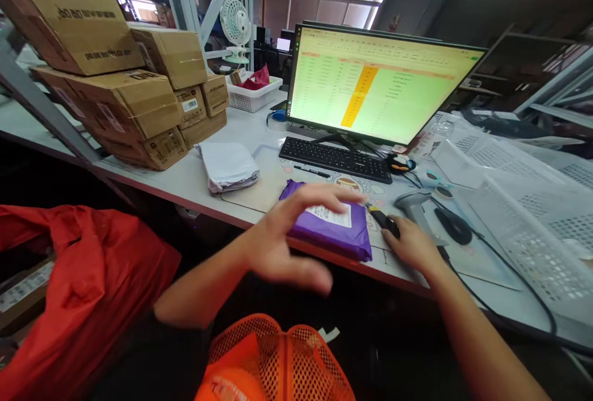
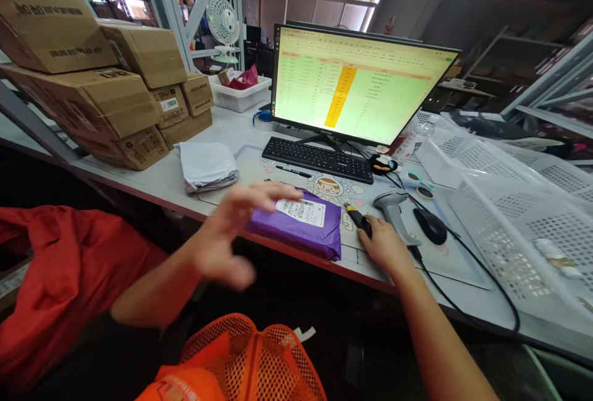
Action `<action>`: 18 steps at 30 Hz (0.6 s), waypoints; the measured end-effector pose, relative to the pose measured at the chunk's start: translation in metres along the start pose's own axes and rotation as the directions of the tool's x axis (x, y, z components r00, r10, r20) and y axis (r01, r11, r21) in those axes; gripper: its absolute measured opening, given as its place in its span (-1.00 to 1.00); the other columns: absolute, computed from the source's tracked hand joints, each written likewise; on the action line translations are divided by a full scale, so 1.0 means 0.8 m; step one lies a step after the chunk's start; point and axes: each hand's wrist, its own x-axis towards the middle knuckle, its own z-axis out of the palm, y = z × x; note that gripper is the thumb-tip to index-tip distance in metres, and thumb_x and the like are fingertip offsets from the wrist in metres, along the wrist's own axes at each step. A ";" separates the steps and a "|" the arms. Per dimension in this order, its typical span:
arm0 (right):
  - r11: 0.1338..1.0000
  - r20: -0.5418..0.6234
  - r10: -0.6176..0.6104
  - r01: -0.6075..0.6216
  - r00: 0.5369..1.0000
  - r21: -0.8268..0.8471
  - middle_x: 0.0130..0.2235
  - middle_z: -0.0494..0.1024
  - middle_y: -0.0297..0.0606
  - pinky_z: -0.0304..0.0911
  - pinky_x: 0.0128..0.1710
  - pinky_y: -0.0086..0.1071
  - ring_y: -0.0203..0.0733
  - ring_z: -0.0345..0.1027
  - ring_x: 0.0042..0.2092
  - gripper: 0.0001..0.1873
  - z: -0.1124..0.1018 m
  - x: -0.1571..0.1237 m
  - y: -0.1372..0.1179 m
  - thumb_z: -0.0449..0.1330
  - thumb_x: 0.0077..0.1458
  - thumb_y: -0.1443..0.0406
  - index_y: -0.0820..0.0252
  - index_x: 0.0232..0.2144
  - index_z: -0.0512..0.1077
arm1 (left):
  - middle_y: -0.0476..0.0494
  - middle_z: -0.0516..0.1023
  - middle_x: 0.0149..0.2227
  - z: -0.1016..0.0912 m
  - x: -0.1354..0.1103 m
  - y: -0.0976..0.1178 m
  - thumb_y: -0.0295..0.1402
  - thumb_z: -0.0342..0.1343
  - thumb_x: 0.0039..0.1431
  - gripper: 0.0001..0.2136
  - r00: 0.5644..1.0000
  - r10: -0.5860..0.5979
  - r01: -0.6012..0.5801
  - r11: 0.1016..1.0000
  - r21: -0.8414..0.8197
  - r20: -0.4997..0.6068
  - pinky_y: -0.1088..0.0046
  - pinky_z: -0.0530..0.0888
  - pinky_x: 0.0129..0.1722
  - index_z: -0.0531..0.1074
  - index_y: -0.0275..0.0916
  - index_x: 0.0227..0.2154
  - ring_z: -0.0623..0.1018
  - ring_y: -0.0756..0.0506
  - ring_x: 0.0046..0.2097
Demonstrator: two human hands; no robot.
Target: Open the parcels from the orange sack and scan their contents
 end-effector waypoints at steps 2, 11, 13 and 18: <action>1.000 0.026 -0.009 0.009 1.000 -0.008 0.11 0.53 0.15 0.38 0.09 -0.06 0.20 0.44 0.12 -0.46 0.004 -0.010 -0.005 0.08 0.31 0.18 0.38 0.22 0.39 | -0.28 0.24 0.43 0.013 0.004 -0.034 -0.02 0.39 0.11 -0.27 0.989 -0.111 0.086 0.969 0.230 0.099 -0.15 0.19 0.41 0.29 -0.06 0.30 0.17 -0.41 0.46; 0.937 -0.202 0.160 -0.084 0.966 0.338 -0.06 0.60 0.12 0.41 0.02 0.02 0.16 0.51 -0.05 -0.49 -0.004 -0.005 -0.010 0.00 0.26 0.21 0.37 0.12 0.48 | -0.32 0.46 0.28 0.042 -0.042 -0.136 -0.10 0.24 0.30 -0.47 0.981 -0.150 0.066 0.854 0.516 0.123 0.12 0.46 0.25 0.42 -0.18 0.26 0.43 -0.34 0.33; 0.820 -0.218 0.295 -0.129 0.930 0.558 -0.24 0.60 -0.05 0.47 -0.23 -0.10 0.01 0.51 -0.29 -0.47 -0.024 -0.009 -0.010 0.01 0.25 0.17 0.30 0.15 0.46 | -0.29 0.62 0.10 0.034 -0.036 -0.138 -0.09 0.11 0.39 -0.60 0.986 -0.154 0.168 0.890 0.425 -0.067 0.26 0.52 0.12 0.52 -0.21 0.12 0.60 -0.24 0.13; 0.575 -0.373 0.079 0.263 0.924 0.775 -0.31 0.54 -0.25 0.29 -0.55 -0.36 -0.22 0.37 -0.49 -0.49 -0.099 -0.039 -0.064 0.07 0.34 0.04 0.09 0.23 0.40 | 0.02 0.23 -0.65 0.028 -0.007 -0.135 0.14 -0.14 0.42 -0.40 0.665 -0.410 0.528 0.849 0.004 -0.624 0.42 0.22 -0.50 0.21 -0.18 -0.63 0.27 -0.01 -0.56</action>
